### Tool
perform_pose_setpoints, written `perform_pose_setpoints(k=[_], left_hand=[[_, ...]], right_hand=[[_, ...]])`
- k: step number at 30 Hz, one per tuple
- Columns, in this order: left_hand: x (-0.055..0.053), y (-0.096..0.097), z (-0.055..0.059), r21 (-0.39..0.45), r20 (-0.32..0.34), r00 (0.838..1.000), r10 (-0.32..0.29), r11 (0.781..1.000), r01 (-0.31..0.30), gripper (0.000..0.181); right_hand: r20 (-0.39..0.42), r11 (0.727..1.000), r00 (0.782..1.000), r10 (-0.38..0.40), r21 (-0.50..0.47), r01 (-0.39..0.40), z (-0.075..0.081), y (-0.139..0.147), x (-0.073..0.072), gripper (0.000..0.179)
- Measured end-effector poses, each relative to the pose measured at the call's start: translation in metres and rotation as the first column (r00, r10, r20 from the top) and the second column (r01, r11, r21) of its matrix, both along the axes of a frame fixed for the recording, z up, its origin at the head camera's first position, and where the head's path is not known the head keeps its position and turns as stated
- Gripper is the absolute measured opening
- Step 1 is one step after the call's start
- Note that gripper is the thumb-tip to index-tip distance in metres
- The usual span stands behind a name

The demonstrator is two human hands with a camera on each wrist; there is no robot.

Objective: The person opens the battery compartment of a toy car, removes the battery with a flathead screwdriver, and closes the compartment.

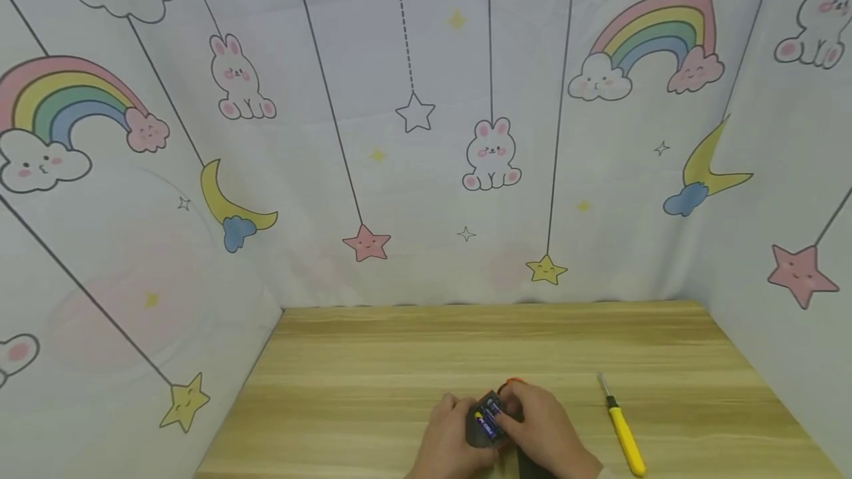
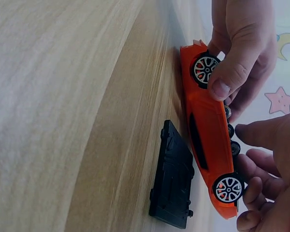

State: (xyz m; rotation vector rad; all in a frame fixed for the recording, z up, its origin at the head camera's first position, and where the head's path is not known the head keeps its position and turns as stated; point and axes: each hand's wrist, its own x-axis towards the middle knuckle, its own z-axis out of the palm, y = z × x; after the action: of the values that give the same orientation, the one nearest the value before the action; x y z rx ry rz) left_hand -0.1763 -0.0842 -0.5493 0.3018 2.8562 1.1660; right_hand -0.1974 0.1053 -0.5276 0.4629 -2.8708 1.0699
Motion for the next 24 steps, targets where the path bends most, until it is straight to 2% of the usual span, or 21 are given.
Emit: perform_pose_setpoints(k=[7, 15, 24], left_hand=[[0.0, 0.001, 0.002, 0.001, 0.03, 1.0, -0.004, 1.0, 0.004, 0.079], [0.0008, 0.0027, 0.0032, -0.005, 0.048, 0.999, 0.002, 1.0, -0.002, 0.082], [0.0009, 0.0037, 0.0031, -0.034, 0.032, 0.999, 0.014, 0.999, -0.013, 0.082]], right_hand=[[0.033, 0.999, 0.999, -0.019, 0.037, 0.018, 0.0027, -0.0005, 0.0002, 0.016], [-0.016, 0.999, 1.0, -0.009, 0.05, 0.01, 0.0043, -0.0005, 0.0011, 0.015], [-0.012, 0.998, 1.0, 0.013, 0.061, -0.012, 0.0083, 0.0018, 0.0009, 0.016]])
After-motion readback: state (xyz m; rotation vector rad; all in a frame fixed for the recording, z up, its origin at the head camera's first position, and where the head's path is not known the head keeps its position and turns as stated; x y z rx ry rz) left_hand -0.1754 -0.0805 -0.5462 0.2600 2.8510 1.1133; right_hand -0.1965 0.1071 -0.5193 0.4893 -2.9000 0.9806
